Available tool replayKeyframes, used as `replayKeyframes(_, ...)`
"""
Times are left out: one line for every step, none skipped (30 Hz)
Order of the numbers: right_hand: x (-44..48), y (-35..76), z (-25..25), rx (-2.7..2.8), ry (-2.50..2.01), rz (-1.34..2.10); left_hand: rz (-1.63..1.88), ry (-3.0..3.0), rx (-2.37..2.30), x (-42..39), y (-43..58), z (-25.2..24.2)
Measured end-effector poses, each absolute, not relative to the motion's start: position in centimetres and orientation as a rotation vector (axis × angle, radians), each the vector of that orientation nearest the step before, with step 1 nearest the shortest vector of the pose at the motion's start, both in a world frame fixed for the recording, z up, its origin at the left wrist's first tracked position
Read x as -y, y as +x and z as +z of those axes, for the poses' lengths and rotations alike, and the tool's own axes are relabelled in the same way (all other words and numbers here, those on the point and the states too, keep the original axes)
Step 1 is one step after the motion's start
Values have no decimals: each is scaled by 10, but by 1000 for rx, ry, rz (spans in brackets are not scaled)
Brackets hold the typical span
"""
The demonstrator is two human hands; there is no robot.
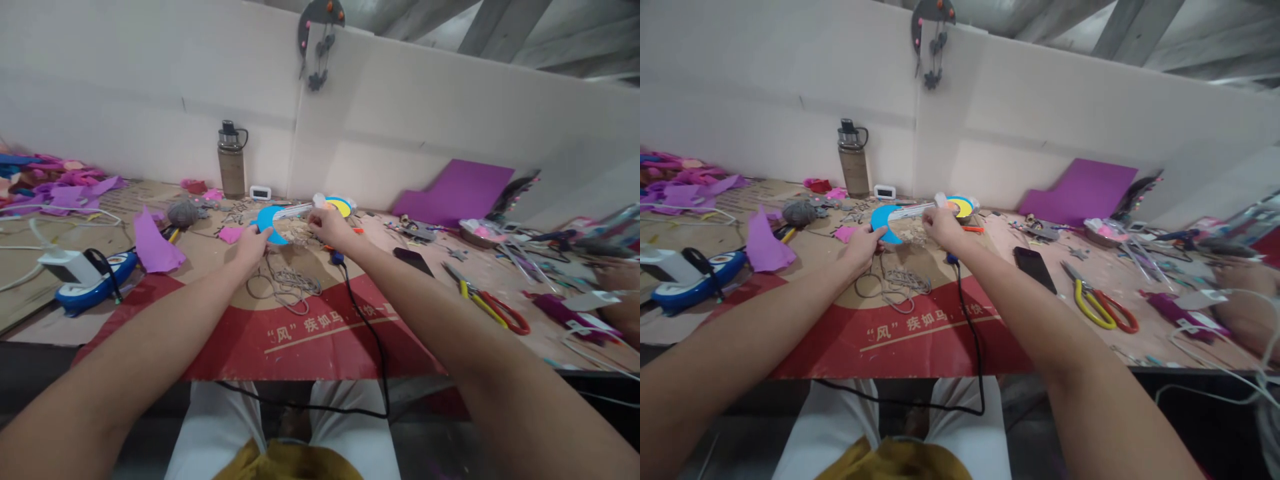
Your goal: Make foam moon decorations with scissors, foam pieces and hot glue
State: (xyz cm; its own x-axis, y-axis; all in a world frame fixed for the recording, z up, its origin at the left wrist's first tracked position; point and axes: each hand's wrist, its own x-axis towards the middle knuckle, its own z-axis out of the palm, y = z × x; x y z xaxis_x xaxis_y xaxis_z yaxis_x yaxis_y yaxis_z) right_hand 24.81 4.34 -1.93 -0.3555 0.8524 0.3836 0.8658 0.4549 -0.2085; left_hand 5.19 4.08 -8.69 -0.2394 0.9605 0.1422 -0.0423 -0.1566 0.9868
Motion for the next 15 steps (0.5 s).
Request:
replayKeyframes(-42, 248, -26, 2301, -1442, -23, 1528, 1153, -1266, -41, 52, -87)
replayKeyframes(-41, 247, -31, 2322, -1452, -6, 1531, 1156, -1270, -40, 52, -87)
replayKeyframes(-40, 244, -36, 2336, -1469, 5, 1535, 1161, -1275, -40, 51, -87)
replayKeyframes(-39, 242, -40, 2354, -1496, 2, 1538, 1169, -1276, -40, 51, -87)
replayKeyframes(-39, 238, -42, 2374, -1529, -12, 1541, 1177, -1274, -41, 51, -87)
replayKeyframes(-39, 235, -44, 2398, -1560, -33, 1545, 1182, -1273, -41, 51, -88)
replayKeyframes(-39, 231, -45, 2424, -1588, -55, 1548, 1186, -1269, -41, 51, -88)
replayKeyframes(-39, 228, -46, 2448, -1612, -75, 1548, 1187, -1264, -42, 51, -88)
replayKeyframes(-40, 225, -46, 2462, -1633, -90, 1545, 1188, -1256, -42, 51, -88)
replayKeyframes(-41, 222, -46, 2469, -1650, -102, 1538, 1190, -1250, -42, 51, -88)
replayKeyframes(-43, 219, -45, 2476, -1661, -113, 1531, 1192, -1244, -43, 51, -88)
replayKeyframes(-44, 217, -45, 2489, -1669, -130, 1524, 1194, -1238, -43, 51, -88)
replayKeyframes(-45, 214, -44, 2506, -1675, -150, 1520, 1194, -1232, -43, 51, -88)
replayKeyframes(-46, 212, -44, 2526, -1678, -172, 1520, 1190, -1225, -42, 52, -88)
replayKeyframes(-47, 210, -43, 2549, -1678, -195, 1521, 1183, -1219, -42, 52, -88)
